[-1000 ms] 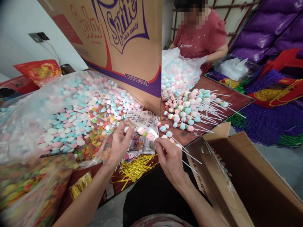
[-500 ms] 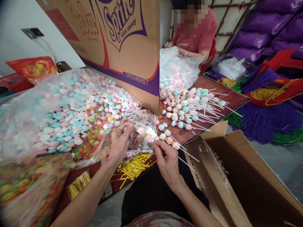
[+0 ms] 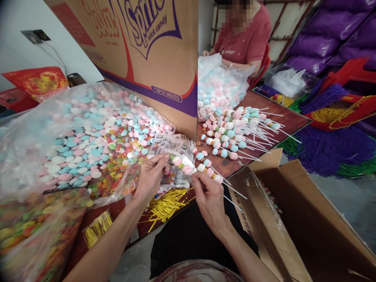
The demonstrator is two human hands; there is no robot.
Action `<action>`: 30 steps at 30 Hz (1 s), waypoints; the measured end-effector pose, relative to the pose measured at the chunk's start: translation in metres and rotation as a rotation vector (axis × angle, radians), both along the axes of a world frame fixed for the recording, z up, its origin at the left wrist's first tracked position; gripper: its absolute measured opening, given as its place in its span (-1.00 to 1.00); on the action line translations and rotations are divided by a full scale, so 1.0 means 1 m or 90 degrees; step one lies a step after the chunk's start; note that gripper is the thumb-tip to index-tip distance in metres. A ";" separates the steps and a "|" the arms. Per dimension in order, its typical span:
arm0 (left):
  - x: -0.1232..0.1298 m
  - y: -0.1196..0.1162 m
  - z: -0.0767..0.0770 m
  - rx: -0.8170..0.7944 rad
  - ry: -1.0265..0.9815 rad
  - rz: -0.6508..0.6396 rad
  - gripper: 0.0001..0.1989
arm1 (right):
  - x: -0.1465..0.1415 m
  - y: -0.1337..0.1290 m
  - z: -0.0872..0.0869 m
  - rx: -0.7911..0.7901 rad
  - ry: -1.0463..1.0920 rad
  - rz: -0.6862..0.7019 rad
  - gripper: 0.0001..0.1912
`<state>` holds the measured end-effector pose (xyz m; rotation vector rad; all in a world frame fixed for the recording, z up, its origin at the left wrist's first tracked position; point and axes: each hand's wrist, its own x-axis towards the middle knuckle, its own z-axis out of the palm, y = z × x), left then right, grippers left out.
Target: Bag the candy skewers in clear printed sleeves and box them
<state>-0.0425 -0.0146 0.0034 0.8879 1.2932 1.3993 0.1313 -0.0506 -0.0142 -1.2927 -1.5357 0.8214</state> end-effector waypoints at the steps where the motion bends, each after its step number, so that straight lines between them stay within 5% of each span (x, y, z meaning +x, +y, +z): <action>1: 0.000 0.001 0.001 -0.026 -0.043 -0.005 -0.73 | 0.000 0.000 0.000 0.002 -0.006 0.000 -0.80; 7: -0.002 0.000 0.009 -0.174 -0.263 -0.079 -0.68 | 0.002 -0.001 -0.003 0.015 -0.016 0.018 -0.79; 18: 0.007 -0.006 0.000 -0.170 -0.202 -0.103 -0.68 | 0.005 0.002 0.001 0.068 -0.080 0.003 -0.80; 30: 0.002 0.000 0.010 -0.147 -0.311 -0.093 -0.82 | 0.008 0.003 -0.004 -0.092 0.101 0.020 -0.77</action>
